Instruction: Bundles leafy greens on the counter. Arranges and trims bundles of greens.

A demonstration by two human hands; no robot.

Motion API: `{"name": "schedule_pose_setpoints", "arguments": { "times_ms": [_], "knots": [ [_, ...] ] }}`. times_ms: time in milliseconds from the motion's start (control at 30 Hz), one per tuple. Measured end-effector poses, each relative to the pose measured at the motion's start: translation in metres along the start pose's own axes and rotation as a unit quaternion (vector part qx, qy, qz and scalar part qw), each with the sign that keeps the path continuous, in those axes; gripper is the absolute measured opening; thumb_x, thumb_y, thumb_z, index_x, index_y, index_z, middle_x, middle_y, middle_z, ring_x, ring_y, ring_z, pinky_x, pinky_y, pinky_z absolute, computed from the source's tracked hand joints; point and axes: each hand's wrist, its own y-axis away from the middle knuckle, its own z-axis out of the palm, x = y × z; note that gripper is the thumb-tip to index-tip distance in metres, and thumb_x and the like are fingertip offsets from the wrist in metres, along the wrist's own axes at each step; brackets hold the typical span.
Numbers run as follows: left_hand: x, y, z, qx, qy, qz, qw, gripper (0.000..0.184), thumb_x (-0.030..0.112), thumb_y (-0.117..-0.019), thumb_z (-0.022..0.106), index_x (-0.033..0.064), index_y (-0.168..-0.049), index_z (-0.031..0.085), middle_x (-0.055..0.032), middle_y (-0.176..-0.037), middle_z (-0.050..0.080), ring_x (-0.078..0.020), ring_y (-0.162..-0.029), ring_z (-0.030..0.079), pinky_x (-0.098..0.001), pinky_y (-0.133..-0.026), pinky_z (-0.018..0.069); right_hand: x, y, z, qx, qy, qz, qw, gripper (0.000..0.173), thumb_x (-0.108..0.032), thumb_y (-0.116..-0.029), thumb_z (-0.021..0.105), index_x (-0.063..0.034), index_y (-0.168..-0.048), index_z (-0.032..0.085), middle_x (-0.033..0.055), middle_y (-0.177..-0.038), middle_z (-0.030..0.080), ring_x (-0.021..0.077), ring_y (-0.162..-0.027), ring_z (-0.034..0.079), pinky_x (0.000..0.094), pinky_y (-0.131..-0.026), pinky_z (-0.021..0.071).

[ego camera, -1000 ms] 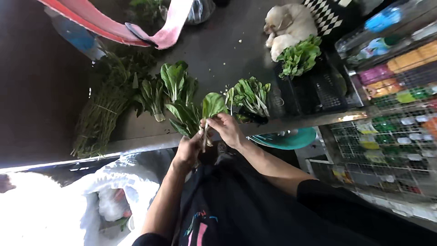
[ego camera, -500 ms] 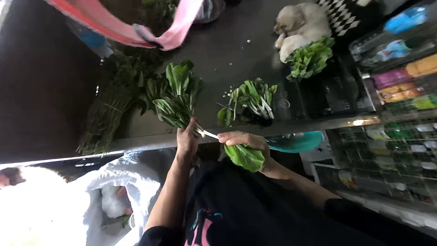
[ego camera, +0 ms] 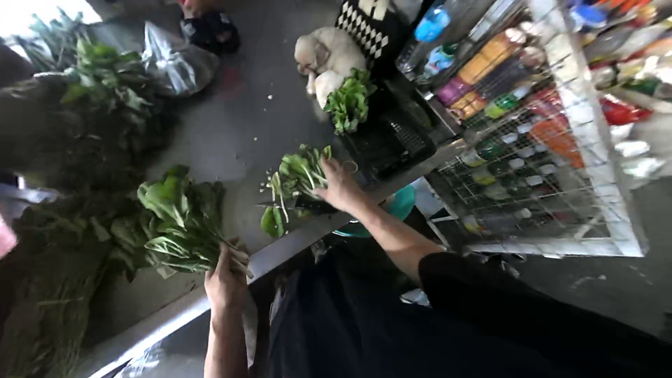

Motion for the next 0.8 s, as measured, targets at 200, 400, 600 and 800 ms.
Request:
{"name": "schedule_pose_setpoints", "arguments": {
  "times_ms": [200,400,600,800],
  "knots": [
    [-0.040,0.007,0.083,-0.013,0.017,-0.006,1.000,0.021,0.012,-0.1099,0.041,0.0004,-0.110,0.059,-0.0048,-0.086,0.072,-0.0138,-0.075,0.071,-0.0322,-0.072,0.0622,-0.013,0.048,0.036,-0.238,-0.164,-0.176,0.941,0.040,-0.020,-0.0946,0.073,0.0024,-0.127,0.065,0.0195,-0.108,0.072,0.0290,-0.098,0.070,0.0447,-0.094,0.0559],
    [-0.054,0.017,0.111,-0.071,-0.041,-0.031,0.996,0.022,0.012,-0.1067,0.044,0.0017,-0.102,0.063,-0.0029,-0.079,0.071,-0.0117,-0.069,0.070,-0.0302,-0.067,0.0617,0.015,0.019,0.028,-0.250,-0.168,-0.245,0.921,0.027,-0.017,-0.0965,0.069,0.0047,-0.112,0.068,0.0207,-0.101,0.072,0.0318,-0.095,0.071,0.0493,-0.089,0.0560],
    [-0.066,0.018,0.130,-0.009,-0.067,-0.044,0.997,0.030,0.018,-0.1105,0.040,0.0014,-0.099,0.062,-0.0035,-0.073,0.070,-0.0123,-0.063,0.069,-0.0300,-0.063,0.0615,0.032,0.003,0.019,-0.316,-0.137,-0.290,0.893,0.050,-0.032,-0.0907,0.078,0.0041,-0.123,0.065,0.0201,-0.111,0.070,0.0322,-0.100,0.070,0.0505,-0.092,0.0556],
    [-0.064,0.013,0.133,0.034,-0.074,-0.026,0.996,0.016,0.011,-0.1066,0.048,0.0030,-0.103,0.061,-0.0020,-0.078,0.070,-0.0115,-0.069,0.069,-0.0295,-0.067,0.0613,0.045,-0.001,0.019,-0.233,-0.191,-0.263,0.916,0.041,-0.036,-0.0952,0.073,0.0027,-0.107,0.070,0.0170,-0.098,0.071,0.0279,-0.090,0.070,0.0461,-0.084,0.0576]
  ]
}}
